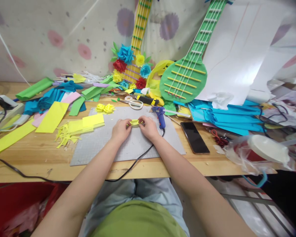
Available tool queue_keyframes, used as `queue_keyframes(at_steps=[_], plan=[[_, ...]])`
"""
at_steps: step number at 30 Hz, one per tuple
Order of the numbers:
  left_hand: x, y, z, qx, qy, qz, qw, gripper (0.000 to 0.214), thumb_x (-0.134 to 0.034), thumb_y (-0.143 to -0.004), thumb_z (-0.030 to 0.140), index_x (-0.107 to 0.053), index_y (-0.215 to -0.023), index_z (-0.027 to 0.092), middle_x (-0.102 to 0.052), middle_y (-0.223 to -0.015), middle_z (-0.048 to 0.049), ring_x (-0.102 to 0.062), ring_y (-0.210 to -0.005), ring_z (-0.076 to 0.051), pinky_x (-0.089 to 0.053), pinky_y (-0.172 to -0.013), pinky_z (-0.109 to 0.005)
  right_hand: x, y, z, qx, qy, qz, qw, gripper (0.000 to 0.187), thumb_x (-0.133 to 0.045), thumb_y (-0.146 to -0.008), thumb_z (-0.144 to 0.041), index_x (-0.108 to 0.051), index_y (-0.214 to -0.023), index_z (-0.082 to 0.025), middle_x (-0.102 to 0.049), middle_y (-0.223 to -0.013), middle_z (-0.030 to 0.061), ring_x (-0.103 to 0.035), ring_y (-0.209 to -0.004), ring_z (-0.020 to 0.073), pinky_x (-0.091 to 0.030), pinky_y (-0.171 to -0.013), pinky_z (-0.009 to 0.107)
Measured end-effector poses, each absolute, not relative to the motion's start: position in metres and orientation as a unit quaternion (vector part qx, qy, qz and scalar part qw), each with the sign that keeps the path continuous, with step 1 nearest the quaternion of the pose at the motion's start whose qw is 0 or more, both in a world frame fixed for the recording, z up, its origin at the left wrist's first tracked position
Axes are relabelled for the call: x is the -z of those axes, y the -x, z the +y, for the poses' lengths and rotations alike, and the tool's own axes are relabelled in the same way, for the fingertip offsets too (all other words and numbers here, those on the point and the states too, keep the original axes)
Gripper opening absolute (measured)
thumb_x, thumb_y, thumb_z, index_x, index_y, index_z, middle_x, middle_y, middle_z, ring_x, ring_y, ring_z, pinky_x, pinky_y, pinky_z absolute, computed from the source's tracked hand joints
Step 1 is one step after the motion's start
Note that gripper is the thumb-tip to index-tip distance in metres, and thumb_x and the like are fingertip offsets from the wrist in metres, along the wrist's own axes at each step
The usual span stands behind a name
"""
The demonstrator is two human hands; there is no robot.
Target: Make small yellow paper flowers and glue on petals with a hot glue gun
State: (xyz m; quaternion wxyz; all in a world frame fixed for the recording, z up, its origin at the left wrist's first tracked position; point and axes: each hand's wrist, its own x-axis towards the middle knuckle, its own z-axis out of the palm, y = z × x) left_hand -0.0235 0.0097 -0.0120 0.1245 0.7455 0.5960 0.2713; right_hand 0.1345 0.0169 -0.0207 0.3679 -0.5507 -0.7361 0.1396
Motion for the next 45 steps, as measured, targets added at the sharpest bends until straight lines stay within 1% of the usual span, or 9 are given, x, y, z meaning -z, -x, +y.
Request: queue_keyframes(at_steps=[4, 10, 18, 22, 27, 32, 37, 41, 45], plan=[[0.012, 0.023, 0.012, -0.272, -0.727, 0.614, 0.139, 0.032, -0.052, -0.077, 0.023, -0.058, -0.108, 0.022, -0.067, -0.089, -0.0012, -0.056, -0.091, -0.018, -0.041, -0.073, -0.028, 0.023, -0.134, 0.020, -0.182, 0.567, -0.712, 0.372, 0.020, -0.052, -0.071, -0.014, -0.056, -0.089, -0.021, -0.064, -0.078, -0.0011, -0.053, -0.080, 0.0159, -0.040, -0.073, 0.028], [0.013, 0.020, 0.014, -0.283, -0.694, 0.644, 0.152, 0.034, -0.051, -0.077, 0.027, -0.055, -0.111, 0.022, -0.067, -0.090, -0.0010, -0.057, -0.088, -0.018, -0.041, -0.070, -0.028, 0.027, -0.129, 0.025, -0.209, 0.601, -0.679, 0.365, 0.022, -0.051, -0.072, -0.015, -0.054, -0.093, -0.021, -0.063, -0.075, -0.0021, -0.055, -0.076, 0.0144, -0.040, -0.071, 0.027], [0.010, 0.010, 0.016, -0.252, -0.668, 0.693, 0.105, 0.039, -0.052, -0.075, 0.026, -0.050, -0.114, 0.023, -0.066, -0.085, -0.0022, -0.057, -0.091, -0.021, -0.041, -0.069, -0.030, 0.022, -0.120, 0.021, -0.131, 0.636, -0.689, 0.322, 0.028, -0.047, -0.073, -0.016, -0.051, -0.101, -0.019, -0.063, -0.076, 0.0016, -0.054, -0.080, 0.0195, -0.039, -0.071, 0.030], [0.011, 0.009, 0.017, -0.251, -0.670, 0.693, 0.091, 0.040, -0.052, -0.075, 0.026, -0.048, -0.115, 0.023, -0.066, -0.085, -0.0019, -0.057, -0.091, -0.021, -0.041, -0.070, -0.030, 0.022, -0.118, 0.021, -0.097, 0.638, -0.702, 0.300, 0.027, -0.044, -0.075, -0.015, -0.051, -0.101, -0.017, -0.063, -0.079, 0.0041, -0.054, -0.080, 0.0206, -0.038, -0.072, 0.030], [0.011, 0.010, 0.016, -0.249, -0.671, 0.692, 0.094, 0.034, -0.052, -0.075, 0.026, -0.049, -0.109, 0.024, -0.065, -0.084, -0.0017, -0.056, -0.092, -0.020, -0.040, -0.071, -0.029, 0.021, -0.118, 0.020, -0.090, 0.633, -0.711, 0.292, 0.024, -0.042, -0.076, -0.014, -0.051, -0.097, -0.017, -0.062, -0.079, 0.0042, -0.053, -0.079, 0.0199, -0.036, -0.074, 0.030], [0.009, 0.009, 0.015, -0.242, -0.665, 0.699, 0.099, 0.028, -0.052, -0.075, 0.027, -0.050, -0.103, 0.025, -0.064, -0.083, -0.0005, -0.056, -0.088, -0.019, -0.040, -0.068, -0.029, 0.020, -0.117, 0.019, -0.076, 0.637, -0.715, 0.279, 0.020, -0.043, -0.077, -0.015, -0.052, -0.095, -0.018, -0.061, -0.081, 0.0038, -0.051, -0.079, 0.0194, -0.036, -0.072, 0.029], [0.006, 0.010, 0.013, -0.201, -0.715, 0.666, 0.071, 0.013, -0.047, -0.079, 0.026, -0.057, -0.087, 0.025, -0.062, -0.087, -0.0037, -0.051, -0.093, -0.021, -0.040, -0.072, -0.031, 0.020, -0.116, 0.017, -0.041, 0.634, -0.734, 0.242, 0.017, -0.042, -0.080, -0.016, -0.056, -0.090, -0.019, -0.060, -0.089, 0.0067, -0.049, -0.086, 0.0216, -0.035, -0.072, 0.031], [0.008, 0.012, 0.014, -0.207, -0.747, 0.630, 0.041, 0.019, -0.043, -0.082, 0.026, -0.063, -0.083, 0.024, -0.059, -0.089, -0.0074, -0.046, -0.096, -0.023, -0.039, -0.075, -0.033, 0.021, -0.116, 0.016, -0.034, 0.627, -0.743, 0.232, 0.018, -0.042, -0.081, -0.016, -0.058, -0.089, -0.019, -0.059, -0.092, 0.0076, -0.048, -0.088, 0.0221, -0.036, -0.073, 0.031], [0.010, 0.013, 0.015, -0.220, -0.740, 0.635, 0.037, 0.017, -0.050, -0.079, 0.032, -0.065, -0.082, 0.024, -0.057, -0.088, -0.0070, -0.045, -0.096, -0.024, -0.039, -0.076, -0.033, 0.020, -0.114, 0.015, -0.031, 0.631, -0.740, 0.229, 0.017, -0.043, -0.082, -0.019, -0.058, -0.090, -0.018, -0.058, -0.093, 0.0087, -0.048, -0.089, 0.0223, -0.036, -0.075, 0.032]])
